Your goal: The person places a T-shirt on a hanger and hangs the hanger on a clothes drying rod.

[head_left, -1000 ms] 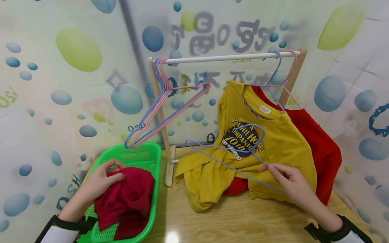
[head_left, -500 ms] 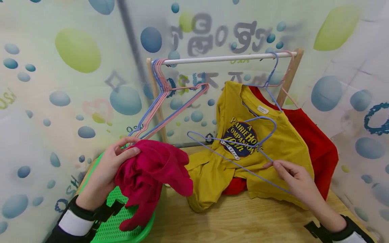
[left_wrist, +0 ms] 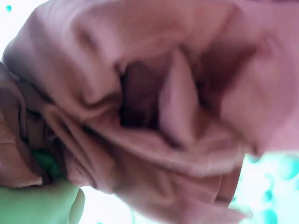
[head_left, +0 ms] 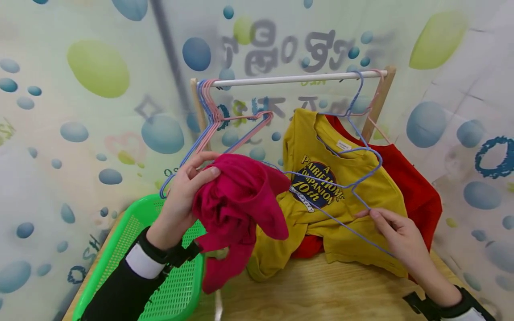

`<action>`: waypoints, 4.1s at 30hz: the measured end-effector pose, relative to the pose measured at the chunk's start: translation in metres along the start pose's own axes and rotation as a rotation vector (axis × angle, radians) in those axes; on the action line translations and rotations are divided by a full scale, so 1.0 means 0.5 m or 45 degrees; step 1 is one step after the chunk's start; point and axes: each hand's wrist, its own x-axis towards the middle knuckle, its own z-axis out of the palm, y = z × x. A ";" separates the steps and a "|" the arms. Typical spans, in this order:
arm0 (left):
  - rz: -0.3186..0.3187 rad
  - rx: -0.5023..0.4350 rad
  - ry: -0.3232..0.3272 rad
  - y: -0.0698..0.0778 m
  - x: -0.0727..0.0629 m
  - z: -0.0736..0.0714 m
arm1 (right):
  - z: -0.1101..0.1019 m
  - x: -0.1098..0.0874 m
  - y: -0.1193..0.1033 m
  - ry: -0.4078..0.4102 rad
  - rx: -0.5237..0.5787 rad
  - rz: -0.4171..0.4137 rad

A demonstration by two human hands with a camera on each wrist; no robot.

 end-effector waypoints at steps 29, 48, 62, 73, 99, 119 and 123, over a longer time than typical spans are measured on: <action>-0.680 0.672 -0.160 -0.240 0.030 -0.004 | 0.001 -0.007 0.004 -0.049 0.009 0.027; -0.218 1.458 -0.342 -0.278 -0.023 0.012 | 0.005 -0.012 0.005 -0.061 0.035 0.063; -0.425 1.607 -0.380 -0.279 -0.047 -0.007 | 0.010 -0.016 0.008 -0.059 0.062 0.052; -0.382 1.522 -0.326 -0.255 -0.046 0.011 | 0.007 -0.017 0.012 -0.055 0.079 0.032; 0.276 1.206 0.121 -0.082 -0.030 -0.018 | -0.031 -0.038 0.010 -0.008 0.308 -0.061; 0.209 1.254 0.186 -0.095 -0.028 -0.047 | -0.023 -0.065 0.004 -0.193 0.312 -0.172; 0.209 1.232 0.169 -0.094 -0.030 -0.045 | -0.021 -0.065 0.004 -0.203 0.328 -0.176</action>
